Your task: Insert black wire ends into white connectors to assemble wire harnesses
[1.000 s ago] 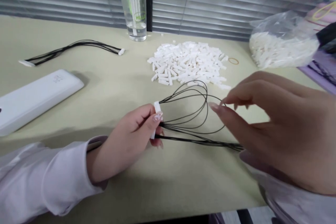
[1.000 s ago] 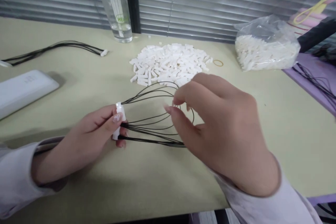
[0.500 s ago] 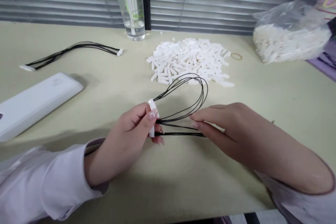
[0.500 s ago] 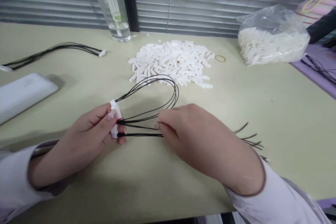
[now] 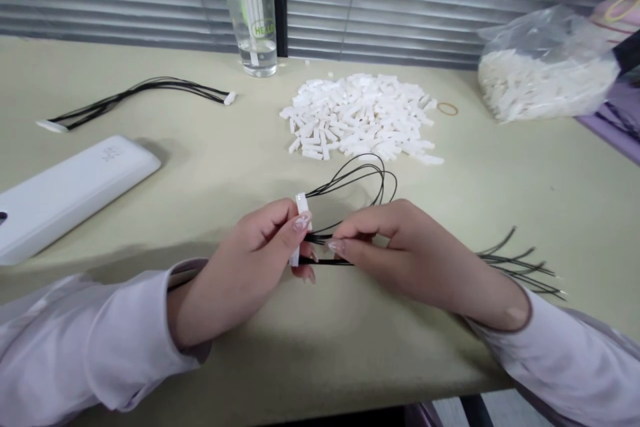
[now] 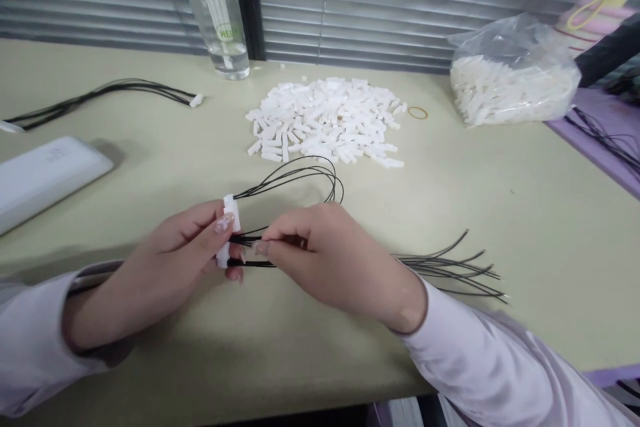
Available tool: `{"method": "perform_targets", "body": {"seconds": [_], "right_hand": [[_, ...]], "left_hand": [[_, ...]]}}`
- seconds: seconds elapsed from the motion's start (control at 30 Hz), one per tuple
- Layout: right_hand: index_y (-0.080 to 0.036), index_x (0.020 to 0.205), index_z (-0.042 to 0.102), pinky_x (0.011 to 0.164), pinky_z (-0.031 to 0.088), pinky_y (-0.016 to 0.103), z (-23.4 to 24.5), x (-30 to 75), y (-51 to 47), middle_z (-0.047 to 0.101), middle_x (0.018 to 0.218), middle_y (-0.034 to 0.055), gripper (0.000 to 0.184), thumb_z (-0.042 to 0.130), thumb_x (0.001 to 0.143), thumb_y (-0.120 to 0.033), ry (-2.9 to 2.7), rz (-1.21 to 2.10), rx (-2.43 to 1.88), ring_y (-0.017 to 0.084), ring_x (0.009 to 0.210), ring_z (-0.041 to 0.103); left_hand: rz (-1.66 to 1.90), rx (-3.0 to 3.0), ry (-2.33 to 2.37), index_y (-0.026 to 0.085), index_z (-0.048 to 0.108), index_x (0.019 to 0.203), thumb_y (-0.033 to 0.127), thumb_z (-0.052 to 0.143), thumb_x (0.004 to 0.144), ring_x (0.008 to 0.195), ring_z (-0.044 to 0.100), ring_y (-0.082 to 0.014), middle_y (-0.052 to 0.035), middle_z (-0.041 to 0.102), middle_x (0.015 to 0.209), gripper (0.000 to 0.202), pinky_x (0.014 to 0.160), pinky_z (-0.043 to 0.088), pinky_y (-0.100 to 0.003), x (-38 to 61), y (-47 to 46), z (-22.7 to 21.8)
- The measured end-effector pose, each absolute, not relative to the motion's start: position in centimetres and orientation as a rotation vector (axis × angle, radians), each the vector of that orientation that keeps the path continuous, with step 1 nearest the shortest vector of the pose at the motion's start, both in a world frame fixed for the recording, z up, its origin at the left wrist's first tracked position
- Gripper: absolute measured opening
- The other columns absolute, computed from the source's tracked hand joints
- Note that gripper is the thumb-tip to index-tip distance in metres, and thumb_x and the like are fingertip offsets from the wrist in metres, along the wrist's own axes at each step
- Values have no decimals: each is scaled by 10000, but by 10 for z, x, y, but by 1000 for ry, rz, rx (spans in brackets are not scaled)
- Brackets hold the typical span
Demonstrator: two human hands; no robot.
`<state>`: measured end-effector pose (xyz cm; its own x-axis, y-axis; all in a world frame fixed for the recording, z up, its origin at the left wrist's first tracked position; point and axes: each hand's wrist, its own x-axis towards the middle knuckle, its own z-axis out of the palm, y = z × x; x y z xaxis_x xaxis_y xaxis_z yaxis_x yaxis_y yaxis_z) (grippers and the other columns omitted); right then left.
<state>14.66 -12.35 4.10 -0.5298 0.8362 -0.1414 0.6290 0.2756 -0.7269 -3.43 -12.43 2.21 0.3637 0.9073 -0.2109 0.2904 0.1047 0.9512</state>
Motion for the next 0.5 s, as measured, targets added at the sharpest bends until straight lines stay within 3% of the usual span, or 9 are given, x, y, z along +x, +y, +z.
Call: {"method": "perform_targets", "body": {"seconds": [0.17, 0.4, 0.5], "right_hand": [[-142, 622, 543, 470, 271, 192, 44, 146, -122, 465, 559, -31, 289, 411, 834, -288, -2205, 1185, -1394, 55, 533, 366], [-146, 614, 536, 453, 279, 171, 41, 147, -122, 471, 559, -32, 277, 420, 825, -285, -2133, 1268, -1444, 51, 521, 381], [-156, 639, 541, 453, 276, 169, 40, 149, -121, 459, 542, -35, 280, 402, 841, -291, -2241, 1156, -1418, 49, 510, 379]], "left_hand": [[584, 1373, 1110, 168, 437, 687, 363, 389, 852, 493, 531, -54, 57, 506, 593, 260, 507, 408, -160, -34, -120, 22], [543, 1311, 1052, 169, 432, 695, 392, 383, 849, 471, 524, -55, 60, 489, 585, 276, 475, 409, -157, -36, -117, 20], [534, 1291, 1043, 166, 437, 702, 399, 399, 843, 469, 526, -54, 57, 498, 592, 274, 470, 407, -155, -37, -118, 19]]}}
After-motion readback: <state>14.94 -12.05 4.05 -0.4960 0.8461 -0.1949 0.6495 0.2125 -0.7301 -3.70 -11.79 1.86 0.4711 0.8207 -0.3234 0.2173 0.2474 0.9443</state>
